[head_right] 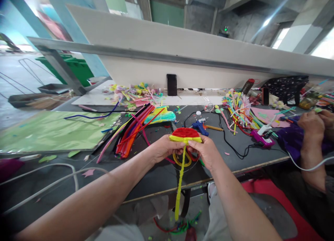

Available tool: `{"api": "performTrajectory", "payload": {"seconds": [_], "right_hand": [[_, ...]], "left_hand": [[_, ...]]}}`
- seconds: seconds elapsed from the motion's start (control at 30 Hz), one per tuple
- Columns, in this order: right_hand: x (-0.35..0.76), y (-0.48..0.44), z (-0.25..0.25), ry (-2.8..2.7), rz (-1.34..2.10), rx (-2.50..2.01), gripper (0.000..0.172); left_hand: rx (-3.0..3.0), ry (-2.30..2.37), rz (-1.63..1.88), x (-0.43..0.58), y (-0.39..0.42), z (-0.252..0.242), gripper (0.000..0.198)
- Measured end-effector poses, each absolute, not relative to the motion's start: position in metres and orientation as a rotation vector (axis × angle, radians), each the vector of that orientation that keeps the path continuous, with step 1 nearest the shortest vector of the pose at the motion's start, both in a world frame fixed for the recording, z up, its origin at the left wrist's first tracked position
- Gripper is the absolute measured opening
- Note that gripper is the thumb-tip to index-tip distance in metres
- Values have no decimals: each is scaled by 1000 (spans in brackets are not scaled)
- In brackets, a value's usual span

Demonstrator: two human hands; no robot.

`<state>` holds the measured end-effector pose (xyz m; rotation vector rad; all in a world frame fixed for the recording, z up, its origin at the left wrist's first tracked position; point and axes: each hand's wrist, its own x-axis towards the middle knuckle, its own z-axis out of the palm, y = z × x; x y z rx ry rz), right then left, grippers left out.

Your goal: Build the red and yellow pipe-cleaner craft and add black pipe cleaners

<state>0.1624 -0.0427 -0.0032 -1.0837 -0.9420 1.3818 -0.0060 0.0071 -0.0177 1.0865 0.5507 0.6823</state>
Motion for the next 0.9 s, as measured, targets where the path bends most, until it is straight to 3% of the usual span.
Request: {"api": "performTrajectory", "payload": {"seconds": [0.9], "right_hand": [[159, -39, -14, -879, 1359, -1042, 25]], "left_hand": [[1020, 555, 652, -8, 11, -17, 40]]}}
